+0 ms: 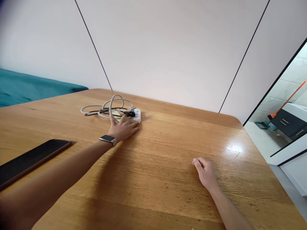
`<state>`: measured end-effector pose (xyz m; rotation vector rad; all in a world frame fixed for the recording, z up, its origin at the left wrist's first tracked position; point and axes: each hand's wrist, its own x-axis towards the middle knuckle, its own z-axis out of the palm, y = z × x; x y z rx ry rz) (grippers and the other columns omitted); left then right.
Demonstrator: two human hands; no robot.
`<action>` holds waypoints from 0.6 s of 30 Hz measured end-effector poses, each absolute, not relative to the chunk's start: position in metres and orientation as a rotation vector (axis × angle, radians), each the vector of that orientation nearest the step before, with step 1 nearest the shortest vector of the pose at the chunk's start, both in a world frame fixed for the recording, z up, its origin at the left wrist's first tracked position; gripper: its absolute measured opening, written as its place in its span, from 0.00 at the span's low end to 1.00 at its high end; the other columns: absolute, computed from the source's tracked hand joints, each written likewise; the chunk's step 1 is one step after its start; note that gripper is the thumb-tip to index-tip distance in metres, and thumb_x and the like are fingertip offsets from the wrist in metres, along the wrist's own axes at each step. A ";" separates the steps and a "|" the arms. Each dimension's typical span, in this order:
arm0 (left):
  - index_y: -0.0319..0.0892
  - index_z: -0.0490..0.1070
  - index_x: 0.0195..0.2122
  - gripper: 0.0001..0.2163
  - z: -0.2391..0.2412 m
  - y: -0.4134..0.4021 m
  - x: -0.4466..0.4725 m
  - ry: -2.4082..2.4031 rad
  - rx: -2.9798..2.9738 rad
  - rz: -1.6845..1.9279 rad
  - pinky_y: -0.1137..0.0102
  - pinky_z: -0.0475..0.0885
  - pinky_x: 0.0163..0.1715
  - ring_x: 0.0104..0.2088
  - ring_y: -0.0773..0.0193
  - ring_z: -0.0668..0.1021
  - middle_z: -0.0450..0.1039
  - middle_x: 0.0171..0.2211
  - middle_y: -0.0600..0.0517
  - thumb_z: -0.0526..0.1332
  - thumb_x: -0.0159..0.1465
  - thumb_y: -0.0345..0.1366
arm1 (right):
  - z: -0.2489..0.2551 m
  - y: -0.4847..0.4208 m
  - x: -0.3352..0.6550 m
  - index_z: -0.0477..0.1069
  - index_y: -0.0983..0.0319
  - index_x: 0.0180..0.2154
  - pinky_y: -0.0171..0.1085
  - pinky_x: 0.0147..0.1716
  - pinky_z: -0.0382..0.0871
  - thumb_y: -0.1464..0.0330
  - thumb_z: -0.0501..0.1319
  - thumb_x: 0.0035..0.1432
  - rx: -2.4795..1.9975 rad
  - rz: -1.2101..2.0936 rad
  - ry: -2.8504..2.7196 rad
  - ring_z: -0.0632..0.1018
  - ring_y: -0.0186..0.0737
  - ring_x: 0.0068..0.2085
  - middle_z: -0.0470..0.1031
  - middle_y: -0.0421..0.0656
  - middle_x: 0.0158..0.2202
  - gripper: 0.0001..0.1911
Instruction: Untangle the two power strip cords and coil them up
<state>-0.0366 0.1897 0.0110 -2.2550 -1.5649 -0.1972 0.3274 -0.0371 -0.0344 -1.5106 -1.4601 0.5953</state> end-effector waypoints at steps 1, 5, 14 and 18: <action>0.38 0.71 0.51 0.18 0.013 0.193 -0.040 -1.594 -2.259 -0.195 0.30 0.33 0.53 0.61 0.39 0.56 0.72 0.51 0.40 0.52 0.67 0.42 | -0.035 -0.037 0.328 0.75 0.61 0.27 0.38 0.33 0.67 0.50 0.54 0.60 -1.505 0.594 -1.463 0.77 0.44 0.32 0.78 0.46 0.29 0.24; 0.35 0.73 0.49 0.18 0.026 0.213 -0.060 -1.802 -2.228 -0.203 0.30 0.38 0.53 0.61 0.39 0.55 0.71 0.52 0.40 0.50 0.68 0.41 | -0.036 -0.037 0.328 0.74 0.61 0.26 0.38 0.32 0.67 0.51 0.54 0.61 -1.492 0.592 -1.454 0.77 0.43 0.31 0.78 0.45 0.28 0.23; 0.37 0.74 0.44 0.18 0.035 0.157 0.016 -1.825 -2.392 -0.179 0.40 0.46 0.58 0.57 0.45 0.64 0.72 0.51 0.39 0.51 0.67 0.44 | -0.039 -0.035 0.327 0.73 0.61 0.23 0.37 0.29 0.63 0.50 0.56 0.58 -1.530 0.566 -1.408 0.73 0.41 0.28 0.75 0.44 0.24 0.23; 0.41 0.74 0.33 0.16 0.016 0.082 0.079 -1.655 -2.822 -0.307 0.63 0.67 0.41 0.40 0.55 0.76 0.76 0.38 0.44 0.53 0.64 0.46 | -0.037 -0.034 0.328 0.65 0.61 0.18 0.35 0.25 0.57 0.51 0.56 0.57 -1.541 0.543 -1.395 0.66 0.36 0.23 0.65 0.39 0.18 0.24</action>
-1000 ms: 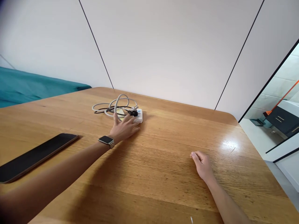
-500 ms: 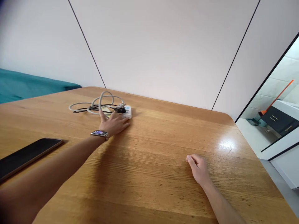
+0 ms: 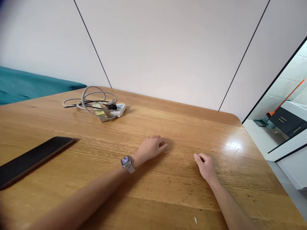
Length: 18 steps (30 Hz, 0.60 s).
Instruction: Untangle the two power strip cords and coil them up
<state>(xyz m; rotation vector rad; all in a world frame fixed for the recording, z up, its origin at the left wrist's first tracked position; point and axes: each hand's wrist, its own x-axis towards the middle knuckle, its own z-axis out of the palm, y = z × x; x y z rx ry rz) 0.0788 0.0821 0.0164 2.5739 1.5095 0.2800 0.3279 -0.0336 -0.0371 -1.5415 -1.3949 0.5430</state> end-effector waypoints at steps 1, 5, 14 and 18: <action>0.42 0.74 0.33 0.15 0.012 0.066 0.090 1.453 2.524 0.288 0.66 0.66 0.36 0.37 0.57 0.76 0.76 0.36 0.46 0.53 0.64 0.45 | -0.036 -0.033 0.328 0.62 0.60 0.17 0.35 0.24 0.55 0.51 0.56 0.57 -1.546 0.540 -1.389 0.63 0.34 0.22 0.60 0.37 0.16 0.25; 0.43 0.71 0.27 0.12 0.006 0.019 0.117 1.347 2.422 0.206 0.71 0.60 0.27 0.29 0.61 0.75 0.74 0.27 0.51 0.56 0.61 0.44 | -0.033 -0.033 0.320 0.49 0.58 0.16 0.35 0.23 0.48 0.52 0.58 0.54 -1.554 0.508 -1.318 0.55 0.31 0.21 0.48 0.33 0.16 0.27; 0.41 0.62 0.19 0.16 0.007 -0.013 0.124 1.179 2.438 0.194 0.72 0.51 0.24 0.22 0.68 0.65 0.64 0.19 0.55 0.57 0.60 0.45 | -0.032 -0.056 0.274 0.52 0.59 0.17 0.32 0.16 0.43 0.49 0.59 0.52 -0.990 1.242 -0.683 0.49 0.27 0.16 0.47 0.31 0.15 0.27; 0.42 0.65 0.21 0.13 0.006 -0.010 0.120 1.025 2.442 0.247 0.73 0.53 0.24 0.21 0.70 0.65 0.66 0.20 0.56 0.59 0.58 0.44 | -0.024 -0.056 0.282 0.57 0.59 0.20 0.31 0.17 0.53 0.51 0.63 0.51 -0.760 1.388 -0.469 0.58 0.29 0.18 0.53 0.32 0.17 0.23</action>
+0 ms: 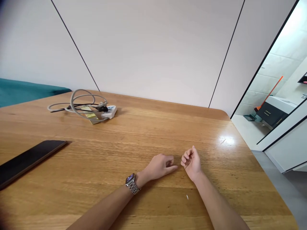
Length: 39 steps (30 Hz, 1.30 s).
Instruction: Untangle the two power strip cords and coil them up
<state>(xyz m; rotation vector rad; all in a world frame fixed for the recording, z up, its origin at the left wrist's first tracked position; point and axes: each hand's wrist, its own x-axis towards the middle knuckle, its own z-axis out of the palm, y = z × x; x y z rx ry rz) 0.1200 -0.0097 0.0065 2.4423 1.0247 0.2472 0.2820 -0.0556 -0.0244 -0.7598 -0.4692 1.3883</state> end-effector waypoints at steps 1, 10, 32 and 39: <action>0.42 0.66 0.22 0.13 0.006 -0.009 0.120 0.987 2.440 0.271 0.73 0.53 0.24 0.21 0.70 0.64 0.66 0.20 0.57 0.59 0.58 0.44 | -0.023 -0.054 0.284 0.57 0.59 0.21 0.31 0.19 0.57 0.52 0.63 0.51 -0.753 1.391 -0.455 0.61 0.30 0.19 0.55 0.32 0.18 0.23; 0.42 0.71 0.26 0.09 0.001 -0.008 0.120 0.922 2.383 0.491 0.75 0.56 0.24 0.21 0.71 0.66 0.70 0.21 0.58 0.61 0.59 0.41 | -0.022 -0.051 0.289 0.62 0.59 0.21 0.39 0.30 0.66 0.48 0.62 0.51 -0.773 1.452 -0.513 0.70 0.37 0.26 0.60 0.36 0.21 0.23; 0.44 0.75 0.36 0.09 -0.009 -0.012 0.121 0.661 2.442 0.770 0.78 0.59 0.21 0.18 0.72 0.69 0.71 0.19 0.57 0.60 0.64 0.43 | -0.019 -0.056 0.282 0.53 0.60 0.18 0.34 0.22 0.56 0.49 0.58 0.56 -0.771 1.494 -0.593 0.57 0.31 0.19 0.49 0.34 0.18 0.27; 0.45 0.76 0.36 0.10 -0.011 -0.013 0.121 0.638 2.429 0.783 0.78 0.60 0.21 0.18 0.73 0.69 0.75 0.23 0.56 0.59 0.64 0.44 | -0.017 -0.058 0.282 0.53 0.60 0.17 0.33 0.20 0.55 0.49 0.59 0.54 -0.761 1.532 -0.612 0.55 0.30 0.18 0.48 0.34 0.17 0.28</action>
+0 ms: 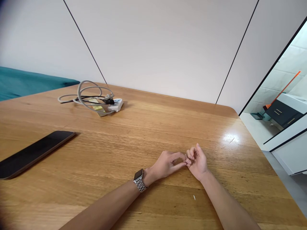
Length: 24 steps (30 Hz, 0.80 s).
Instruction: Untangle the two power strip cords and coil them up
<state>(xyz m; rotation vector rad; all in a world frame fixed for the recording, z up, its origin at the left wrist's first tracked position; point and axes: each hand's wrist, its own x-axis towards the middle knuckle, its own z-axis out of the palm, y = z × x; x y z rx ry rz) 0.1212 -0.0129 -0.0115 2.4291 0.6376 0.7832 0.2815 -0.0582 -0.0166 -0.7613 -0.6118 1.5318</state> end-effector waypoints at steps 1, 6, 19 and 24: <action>0.45 0.76 0.36 0.10 -0.011 -0.013 0.121 0.624 2.426 0.787 0.78 0.60 0.22 0.19 0.73 0.70 0.77 0.24 0.56 0.58 0.65 0.44 | -0.016 -0.059 0.282 0.53 0.60 0.17 0.33 0.20 0.54 0.49 0.59 0.54 -0.759 1.539 -0.614 0.56 0.30 0.18 0.48 0.34 0.17 0.28; 0.44 0.76 0.38 0.11 -0.010 -0.014 0.121 0.474 2.439 0.836 0.79 0.64 0.26 0.24 0.73 0.76 0.80 0.31 0.54 0.57 0.67 0.43 | -0.016 -0.060 0.281 0.53 0.60 0.16 0.33 0.19 0.55 0.47 0.57 0.55 -0.797 1.522 -0.674 0.57 0.30 0.18 0.49 0.34 0.17 0.29; 0.45 0.77 0.31 0.17 -0.011 -0.008 0.119 0.230 2.920 1.122 0.73 0.51 0.19 0.18 0.73 0.60 0.58 0.16 0.57 0.50 0.70 0.38 | -0.017 -0.060 0.280 0.53 0.60 0.16 0.31 0.15 0.52 0.49 0.60 0.54 -0.681 1.589 -0.622 0.55 0.29 0.16 0.47 0.33 0.16 0.28; 0.44 0.76 0.29 0.16 -0.012 -0.009 0.119 0.274 2.910 1.127 0.74 0.54 0.20 0.18 0.73 0.61 0.60 0.17 0.57 0.51 0.69 0.38 | -0.017 -0.061 0.280 0.54 0.60 0.16 0.31 0.15 0.52 0.50 0.59 0.56 -0.641 1.595 -0.590 0.55 0.28 0.15 0.48 0.33 0.16 0.27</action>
